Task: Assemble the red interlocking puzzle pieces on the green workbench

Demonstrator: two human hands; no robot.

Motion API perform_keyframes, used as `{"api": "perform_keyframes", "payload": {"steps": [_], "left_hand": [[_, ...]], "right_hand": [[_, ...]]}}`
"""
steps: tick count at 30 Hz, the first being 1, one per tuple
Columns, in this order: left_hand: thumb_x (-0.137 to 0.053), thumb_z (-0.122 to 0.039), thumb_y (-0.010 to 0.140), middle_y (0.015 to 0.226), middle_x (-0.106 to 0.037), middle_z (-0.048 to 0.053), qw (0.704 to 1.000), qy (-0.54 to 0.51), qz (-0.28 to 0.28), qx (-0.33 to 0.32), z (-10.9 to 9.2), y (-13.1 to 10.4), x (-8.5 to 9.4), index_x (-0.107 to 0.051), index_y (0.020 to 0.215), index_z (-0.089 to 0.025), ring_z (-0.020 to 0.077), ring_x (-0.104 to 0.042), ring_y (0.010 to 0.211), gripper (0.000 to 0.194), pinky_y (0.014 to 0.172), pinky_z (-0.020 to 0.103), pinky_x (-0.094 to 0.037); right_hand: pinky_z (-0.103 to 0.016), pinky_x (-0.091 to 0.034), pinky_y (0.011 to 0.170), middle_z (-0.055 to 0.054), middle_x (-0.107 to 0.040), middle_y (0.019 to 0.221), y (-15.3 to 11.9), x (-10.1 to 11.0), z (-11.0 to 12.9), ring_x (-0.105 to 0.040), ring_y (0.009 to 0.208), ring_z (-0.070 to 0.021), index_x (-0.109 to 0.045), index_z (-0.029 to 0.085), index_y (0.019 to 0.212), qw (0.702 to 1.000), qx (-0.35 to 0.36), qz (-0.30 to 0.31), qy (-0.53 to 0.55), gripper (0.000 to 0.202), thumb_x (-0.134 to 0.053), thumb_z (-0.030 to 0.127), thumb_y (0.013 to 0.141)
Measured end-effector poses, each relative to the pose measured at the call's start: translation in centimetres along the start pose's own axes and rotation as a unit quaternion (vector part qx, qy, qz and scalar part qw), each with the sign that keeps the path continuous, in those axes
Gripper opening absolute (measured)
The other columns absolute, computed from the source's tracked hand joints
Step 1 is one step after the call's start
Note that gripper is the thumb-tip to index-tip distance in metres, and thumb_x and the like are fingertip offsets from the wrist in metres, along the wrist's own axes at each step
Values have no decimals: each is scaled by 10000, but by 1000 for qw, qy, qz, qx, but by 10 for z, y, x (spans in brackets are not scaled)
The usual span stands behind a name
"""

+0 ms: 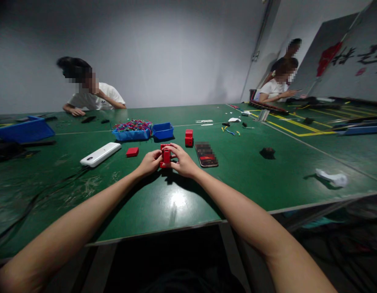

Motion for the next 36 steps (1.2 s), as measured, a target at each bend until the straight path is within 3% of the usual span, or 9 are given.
{"api": "perform_keyframes", "payload": {"steps": [6,9,14,22,26,30,33,36], "left_hand": [[-308,-626,874,987,-688,104,984,-168,59,10,-4,-3,-7,-620,1053,-118,238,-615,908,622,825,366,-471],[-413,-687,808,1008,-682,109,981,-178,80,15,-3,-6,-9,-607,1080,-121,256,-618,941,657,848,388,-472],[-670,-582,685,1115,-657,119,983,-154,95,14,-4,-8,-8,-564,1166,-129,291,-596,1046,670,924,420,-452],[-729,-466,672,1214,-623,152,943,-287,161,44,-14,-11,-19,-495,1265,-120,309,-596,1106,725,957,439,-454],[-752,-447,660,1250,-597,176,936,-311,153,58,-13,-10,-19,-465,1279,-120,320,-584,1133,757,947,440,-470],[-781,-425,636,1284,-570,189,936,-316,142,63,-14,-11,-18,-353,1354,-156,325,-577,1152,878,914,445,-498],[-792,-399,630,1254,-594,180,947,-289,128,56,-20,-12,-17,-369,1329,-162,302,-629,1069,851,895,451,-511],[-775,-420,648,1233,-602,180,955,-267,119,53,-22,-13,-18,-390,1296,-149,281,-659,998,801,876,450,-520]], "right_hand": [[-337,-522,902,-100,-418,1379,0,3,1,-371,1327,-241,-526,295,1295,1000,11,3,-4,551,-689,267,769],[-299,-551,797,-98,-367,1420,-1,2,3,-338,1346,-260,-496,320,1326,1000,0,18,-18,595,-691,271,766],[-310,-551,762,-113,-311,1449,-2,3,0,-424,1276,-277,-488,299,1335,998,-24,37,-39,596,-674,255,770],[-322,-554,772,-123,-255,1481,-3,-2,2,-399,1301,-284,-492,275,1329,997,-15,60,-43,593,-651,190,764],[-345,-551,808,-116,-281,1465,-3,-1,6,-340,1342,-296,-454,295,1365,997,-2,54,-51,625,-649,227,775],[-398,-511,916,-120,-291,1459,-2,-3,4,-392,1305,-282,-309,306,1450,998,14,45,-46,778,-679,300,766],[-415,-479,967,-130,-297,1455,-1,-4,3,-440,1262,-274,-155,297,1494,998,40,38,-27,1021,-766,344,678],[-423,-427,1024,-146,-305,1446,-1,-3,2,-413,1288,-283,-113,267,1502,997,60,33,-31,1160,-827,344,592]]}}
Point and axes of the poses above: each hand's wrist, its own y-axis towards the middle knuckle, its own x-axis out of the back of the hand, z = x × y, the point moved 7 cm from there along y, towards the middle knuckle
